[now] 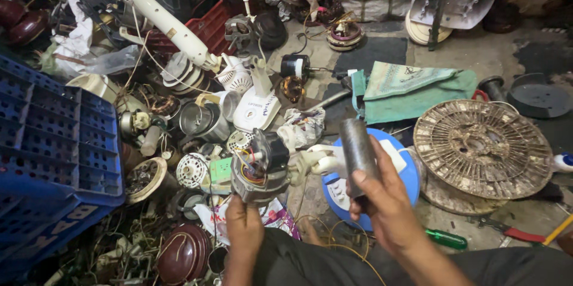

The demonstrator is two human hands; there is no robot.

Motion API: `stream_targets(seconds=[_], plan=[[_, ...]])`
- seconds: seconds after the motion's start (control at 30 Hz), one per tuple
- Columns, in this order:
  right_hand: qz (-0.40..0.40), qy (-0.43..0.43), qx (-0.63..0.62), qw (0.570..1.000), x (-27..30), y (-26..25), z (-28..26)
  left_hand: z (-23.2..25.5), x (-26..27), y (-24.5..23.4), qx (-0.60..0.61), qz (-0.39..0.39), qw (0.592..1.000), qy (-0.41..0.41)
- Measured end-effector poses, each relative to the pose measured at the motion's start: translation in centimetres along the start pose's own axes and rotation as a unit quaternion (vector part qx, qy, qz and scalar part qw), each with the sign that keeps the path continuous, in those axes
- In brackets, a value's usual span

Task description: The person is repairing a small electrical motor, likely from a fan. They use a hammer to tap the motor housing and a screwdriver to adjust internal components and wires.

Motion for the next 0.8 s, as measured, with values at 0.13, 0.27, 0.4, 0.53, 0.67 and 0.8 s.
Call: stream_targets(seconds=[0.13,0.27,0.4,0.53,0.67,0.8], plan=[[-0.014,-0.066,-0.064,0.996,-2.2,-0.2,2.1,5.6,-4.2,-1.5,-0.136,-0.106,0.972,0.160],[-0.012,-0.076,-0.139,0.987,-5.2,-0.3,3.1,6.8,-7.0,-0.6,0.057,-0.149,0.968,-0.192],[-0.021,-0.144,-0.138,0.980,-7.9,0.3,2.4,7.8,-8.7,0.5,0.024,-0.100,0.991,0.084],[0.013,-0.148,-0.108,0.983,-8.1,0.4,3.5,6.0,-8.7,2.0,-0.068,-0.068,0.980,0.177],[0.049,-0.117,-0.002,0.992,-4.5,0.7,8.1,1.1,-8.9,3.4,0.264,-0.032,0.949,-0.168],[0.026,-0.058,-0.067,0.996,-3.3,3.7,11.3,0.5,-9.3,2.9,-0.010,-0.083,0.996,0.011]])
Point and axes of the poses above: each hand's wrist, its own x-axis away from the middle knuckle, its own y-axis out of the palm, z = x × y, the point moved 3 cm from there along -x, towards the middle knuckle, and after that the axes turned 6 degrees about x, right-handed, at the moved point
